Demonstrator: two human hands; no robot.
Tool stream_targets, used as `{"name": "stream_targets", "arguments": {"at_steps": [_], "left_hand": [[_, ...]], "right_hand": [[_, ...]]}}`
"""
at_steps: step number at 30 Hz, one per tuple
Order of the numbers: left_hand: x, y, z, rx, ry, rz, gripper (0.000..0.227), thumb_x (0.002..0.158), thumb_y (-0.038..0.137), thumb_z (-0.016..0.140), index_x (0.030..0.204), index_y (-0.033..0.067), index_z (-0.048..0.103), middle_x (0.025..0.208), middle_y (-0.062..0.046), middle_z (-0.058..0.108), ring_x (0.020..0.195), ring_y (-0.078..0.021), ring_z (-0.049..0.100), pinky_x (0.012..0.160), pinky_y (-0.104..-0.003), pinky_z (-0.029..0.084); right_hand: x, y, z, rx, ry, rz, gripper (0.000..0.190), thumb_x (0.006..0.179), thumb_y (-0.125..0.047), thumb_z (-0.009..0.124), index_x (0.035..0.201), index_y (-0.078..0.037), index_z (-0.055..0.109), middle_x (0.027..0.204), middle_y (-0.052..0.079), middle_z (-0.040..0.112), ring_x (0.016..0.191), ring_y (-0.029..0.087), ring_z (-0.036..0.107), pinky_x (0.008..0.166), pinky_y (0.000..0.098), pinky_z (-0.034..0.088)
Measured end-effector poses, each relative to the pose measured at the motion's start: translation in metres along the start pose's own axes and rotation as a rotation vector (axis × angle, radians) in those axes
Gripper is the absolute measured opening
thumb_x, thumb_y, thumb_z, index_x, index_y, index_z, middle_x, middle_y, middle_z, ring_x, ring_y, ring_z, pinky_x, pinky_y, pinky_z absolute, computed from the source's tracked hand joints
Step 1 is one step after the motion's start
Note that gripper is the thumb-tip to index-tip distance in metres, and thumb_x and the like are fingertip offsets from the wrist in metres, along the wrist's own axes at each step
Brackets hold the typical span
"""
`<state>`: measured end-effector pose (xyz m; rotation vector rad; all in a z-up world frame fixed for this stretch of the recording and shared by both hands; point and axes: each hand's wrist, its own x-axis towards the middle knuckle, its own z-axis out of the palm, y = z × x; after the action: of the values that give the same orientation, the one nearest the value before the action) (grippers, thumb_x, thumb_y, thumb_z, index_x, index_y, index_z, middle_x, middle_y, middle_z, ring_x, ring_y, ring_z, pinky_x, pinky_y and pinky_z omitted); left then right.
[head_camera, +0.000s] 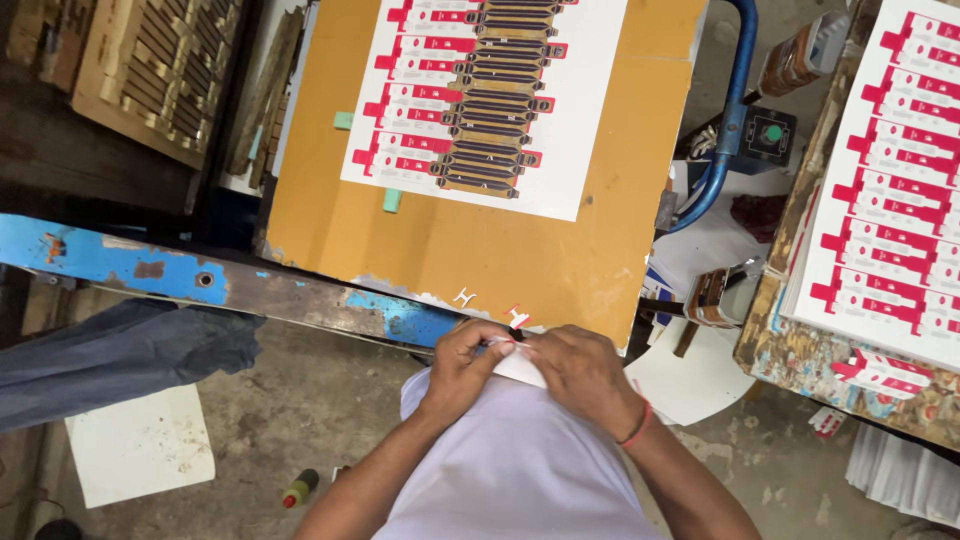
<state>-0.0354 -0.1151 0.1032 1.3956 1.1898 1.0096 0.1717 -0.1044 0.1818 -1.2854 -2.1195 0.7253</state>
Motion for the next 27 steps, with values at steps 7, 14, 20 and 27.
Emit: {"name": "stream_targets", "arguments": {"at_steps": [7,14,20,27], "left_hand": [[0.0,-0.028,0.001,-0.402,0.113,-0.322,0.009,0.094,0.007,0.073,0.102,0.002,0.07,0.087,0.001,0.069,0.077,-0.0047,0.058,0.07,-0.023,0.049],[0.008,-0.033,0.0,-0.525,0.161,-0.386,0.007,0.094,0.004,0.072,0.101,0.0017,0.07,0.086,0.0,0.069,0.075,-0.0061,0.06,0.068,-0.023,0.05],[0.004,-0.03,-0.011,0.09,0.27,0.06,0.049,0.082,0.009,0.077,0.125,-0.0009,0.055,0.116,-0.005,0.056,0.101,-0.0118,0.055,0.081,-0.025,0.049],[0.003,-0.026,-0.016,-0.746,-0.197,-0.436,0.039,0.1,0.019,0.069,0.132,0.0011,0.057,0.113,-0.012,0.066,0.101,-0.0216,0.065,0.089,-0.038,0.054]], "right_hand": [[-0.03,0.014,-0.021,-0.045,0.027,0.265,0.016,0.088,-0.018,0.076,0.095,-0.003,0.074,0.089,0.012,0.075,0.077,0.028,0.072,0.069,0.0375,0.057],[-0.03,0.009,-0.008,0.054,0.176,0.267,0.031,0.085,-0.016,0.079,0.108,0.001,0.068,0.101,0.015,0.072,0.087,0.03,0.073,0.075,0.0372,0.058],[-0.022,0.003,-0.007,-0.336,0.298,-0.107,0.021,0.088,-0.007,0.078,0.105,0.003,0.071,0.092,0.014,0.07,0.083,0.03,0.07,0.072,0.0388,0.056],[-0.02,-0.003,-0.009,-0.582,0.391,-0.414,0.015,0.091,-0.012,0.071,0.099,0.0,0.074,0.099,0.01,0.073,0.092,0.024,0.072,0.079,0.0368,0.058]]}}
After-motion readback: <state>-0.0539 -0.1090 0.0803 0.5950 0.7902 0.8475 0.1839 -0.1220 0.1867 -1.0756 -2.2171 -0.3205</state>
